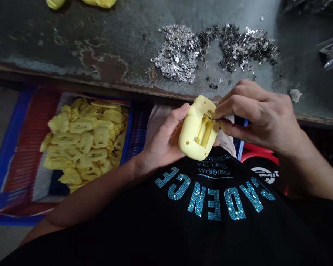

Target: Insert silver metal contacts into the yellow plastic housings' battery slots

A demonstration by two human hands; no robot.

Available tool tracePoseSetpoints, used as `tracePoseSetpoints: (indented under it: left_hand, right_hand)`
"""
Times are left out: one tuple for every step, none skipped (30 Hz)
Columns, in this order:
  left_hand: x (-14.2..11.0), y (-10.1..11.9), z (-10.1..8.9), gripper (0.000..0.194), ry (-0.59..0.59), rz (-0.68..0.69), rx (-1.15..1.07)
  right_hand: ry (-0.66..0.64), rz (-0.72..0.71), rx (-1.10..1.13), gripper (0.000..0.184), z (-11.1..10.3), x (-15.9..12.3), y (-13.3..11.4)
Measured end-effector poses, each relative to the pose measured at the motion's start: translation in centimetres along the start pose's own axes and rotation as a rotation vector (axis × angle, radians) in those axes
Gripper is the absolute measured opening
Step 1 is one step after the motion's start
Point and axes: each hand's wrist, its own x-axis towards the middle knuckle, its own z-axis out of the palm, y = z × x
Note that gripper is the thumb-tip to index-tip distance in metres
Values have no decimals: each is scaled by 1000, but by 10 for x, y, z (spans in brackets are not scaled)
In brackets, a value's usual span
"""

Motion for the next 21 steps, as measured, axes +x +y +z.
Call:
tracePoseSetpoints:
  left_hand:
    - [0, 0, -1, 59, -9, -2, 7]
    - [1, 0, -2, 59, -14, -2, 13]
    - [1, -1, -3, 59, -11, 3, 16]
    - [1, -1, -5, 58, -5, 10, 15]
    - [2, -2, -7, 58, 3, 18, 14]
    - [3, -3, -9, 57, 15, 27, 14]
    - [4, -3, -10, 56, 28, 38, 18]
    - [5, -4, -12, 56, 41, 48, 27]
    - [5, -5, -12, 55, 50, 56, 37]
    - [6, -5, -13, 55, 56, 63, 47]
    - [7, -5, -13, 55, 56, 68, 51]
    - [8, -5, -13, 55, 47, 69, 51]
    - [8, -4, -13, 54, 32, 68, 47]
    - [9, -4, -13, 54, 17, 62, 41]
    - [9, -4, -13, 54, 3, 51, 35]
    - [9, -3, -13, 54, -5, 43, 31]
    - [9, -3, -14, 54, -10, 36, 31]
    - [9, -4, -15, 53, -11, 32, 31]
    - [8, -4, -16, 53, -8, 29, 32]
    - [8, -4, -17, 52, 0, 29, 33]
    - [8, -5, -19, 52, 10, 31, 35]
  right_hand:
    - [-2, -18, -12, 28, 0, 1, 0]
    - [-7, -40, -36, 27, 1, 2, 0]
    - [-11, -65, -71, 27, 1, 2, 1]
    - [-6, -98, -111, 27, 2, 3, 1]
    - [5, -133, -150, 28, 3, 3, 2]
    - [20, -170, -184, 28, 5, 4, 2]
    - [39, -208, -210, 28, 6, 4, 3]
    - [58, -242, -225, 27, 7, 5, 4]
    - [72, -268, -231, 26, 8, 5, 4]
    - [77, -278, -232, 25, 8, 5, 5]
    - [77, -274, -231, 25, 9, 5, 5]
    - [75, -265, -225, 24, 9, 5, 5]
    - [74, -254, -219, 23, 9, 5, 6]
    - [71, -246, -210, 22, 9, 5, 6]
    - [70, -242, -200, 21, 9, 5, 6]
    - [72, -241, -189, 19, 9, 4, 6]
    - [76, -238, -174, 16, 10, 3, 7]
    - [82, -225, -157, 14, 10, 3, 7]
    - [90, -208, -137, 12, 11, 2, 7]
    - [101, -186, -113, 11, 12, 1, 7]
    - [117, -163, -82, 10, 12, 0, 8]
